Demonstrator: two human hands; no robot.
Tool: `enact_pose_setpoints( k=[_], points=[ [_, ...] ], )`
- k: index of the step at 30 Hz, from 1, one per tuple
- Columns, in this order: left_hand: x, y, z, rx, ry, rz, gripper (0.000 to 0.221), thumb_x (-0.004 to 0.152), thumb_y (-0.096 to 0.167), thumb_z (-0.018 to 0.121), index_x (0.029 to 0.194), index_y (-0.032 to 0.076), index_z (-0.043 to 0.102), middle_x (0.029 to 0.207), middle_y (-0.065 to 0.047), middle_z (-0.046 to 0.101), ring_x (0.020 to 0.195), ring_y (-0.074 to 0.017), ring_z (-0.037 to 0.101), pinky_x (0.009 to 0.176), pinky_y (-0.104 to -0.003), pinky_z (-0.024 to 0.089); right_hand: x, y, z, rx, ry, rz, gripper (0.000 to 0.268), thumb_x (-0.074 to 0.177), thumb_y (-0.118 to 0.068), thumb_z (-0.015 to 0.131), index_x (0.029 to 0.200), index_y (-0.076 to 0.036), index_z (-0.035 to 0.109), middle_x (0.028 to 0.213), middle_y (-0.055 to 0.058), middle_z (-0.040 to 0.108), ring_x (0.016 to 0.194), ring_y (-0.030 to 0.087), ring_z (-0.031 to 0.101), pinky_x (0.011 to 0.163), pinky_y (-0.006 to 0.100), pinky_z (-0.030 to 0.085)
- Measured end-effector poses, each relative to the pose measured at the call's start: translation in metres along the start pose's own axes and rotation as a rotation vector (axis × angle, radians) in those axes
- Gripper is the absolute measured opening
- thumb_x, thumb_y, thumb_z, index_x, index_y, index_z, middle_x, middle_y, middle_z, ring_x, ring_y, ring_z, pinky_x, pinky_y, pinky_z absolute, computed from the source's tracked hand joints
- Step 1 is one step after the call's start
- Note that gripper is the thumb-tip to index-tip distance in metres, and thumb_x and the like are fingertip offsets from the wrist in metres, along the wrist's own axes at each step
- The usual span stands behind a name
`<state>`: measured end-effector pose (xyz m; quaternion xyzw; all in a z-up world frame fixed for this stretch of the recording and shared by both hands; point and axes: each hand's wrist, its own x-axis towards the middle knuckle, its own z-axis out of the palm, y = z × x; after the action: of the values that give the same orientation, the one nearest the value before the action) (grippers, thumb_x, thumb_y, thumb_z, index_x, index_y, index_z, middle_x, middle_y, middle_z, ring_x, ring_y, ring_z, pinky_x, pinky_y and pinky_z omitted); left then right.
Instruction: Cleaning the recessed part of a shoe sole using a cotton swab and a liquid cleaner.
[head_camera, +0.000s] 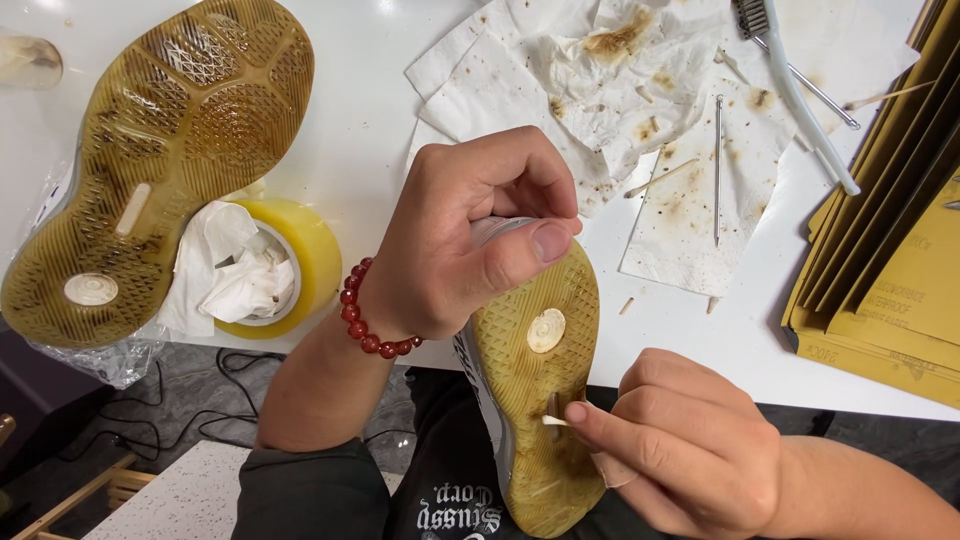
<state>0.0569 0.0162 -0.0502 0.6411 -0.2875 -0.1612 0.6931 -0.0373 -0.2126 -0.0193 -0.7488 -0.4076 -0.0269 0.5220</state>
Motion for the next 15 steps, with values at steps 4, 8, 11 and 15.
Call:
enact_pose_setpoints(
  k=[4, 8, 11, 15],
  points=[
    [-0.001, 0.003, 0.001, 0.020, 0.023, -0.022, 0.026, 0.104, 0.022, 0.063, 0.098, -0.003, 0.063, 0.087, -0.006, 0.068, 0.076, -0.0075, 0.069, 0.070, -0.019, 0.059, 0.003, -0.003, 0.003, -0.076, -0.018, -0.033, 0.032, 0.078, 0.003, 0.077, 0.105, 0.015, 0.066, 0.068, 0.007, 0.056, 0.058, 0.021, 0.056, 0.051, 0.034, 0.042],
    [-0.001, 0.004, 0.002, 0.051, 0.046, -0.007, 0.028, 0.107, 0.024, 0.063, 0.096, -0.002, 0.064, 0.087, -0.006, 0.070, 0.079, -0.0077, 0.071, 0.074, -0.020, 0.061, -0.006, -0.007, 0.005, -0.314, -0.063, -0.116, 0.026, 0.079, 0.003, 0.081, 0.100, 0.011, 0.068, 0.065, 0.005, 0.051, 0.056, 0.020, 0.051, 0.049, 0.035, 0.038],
    [0.001, 0.008, 0.004, 0.086, 0.069, -0.026, 0.028, 0.106, 0.025, 0.064, 0.096, -0.001, 0.064, 0.083, -0.006, 0.071, 0.076, -0.0074, 0.072, 0.071, -0.020, 0.060, -0.002, -0.017, 0.000, -0.555, -0.204, -0.225, 0.019, 0.080, 0.003, 0.080, 0.094, 0.008, 0.068, 0.066, 0.003, 0.050, 0.056, 0.017, 0.048, 0.048, 0.033, 0.036],
    [0.001, 0.007, 0.008, 0.175, 0.115, -0.034, 0.028, 0.104, 0.027, 0.065, 0.093, 0.002, 0.065, 0.077, -0.005, 0.071, 0.068, -0.0066, 0.070, 0.064, -0.019, 0.058, -0.002, -0.035, 0.001, -0.828, -0.478, -0.292, 0.018, 0.081, 0.001, 0.073, 0.092, 0.014, 0.068, 0.067, 0.001, 0.048, 0.062, 0.015, 0.051, 0.049, 0.029, 0.037]
  ],
)
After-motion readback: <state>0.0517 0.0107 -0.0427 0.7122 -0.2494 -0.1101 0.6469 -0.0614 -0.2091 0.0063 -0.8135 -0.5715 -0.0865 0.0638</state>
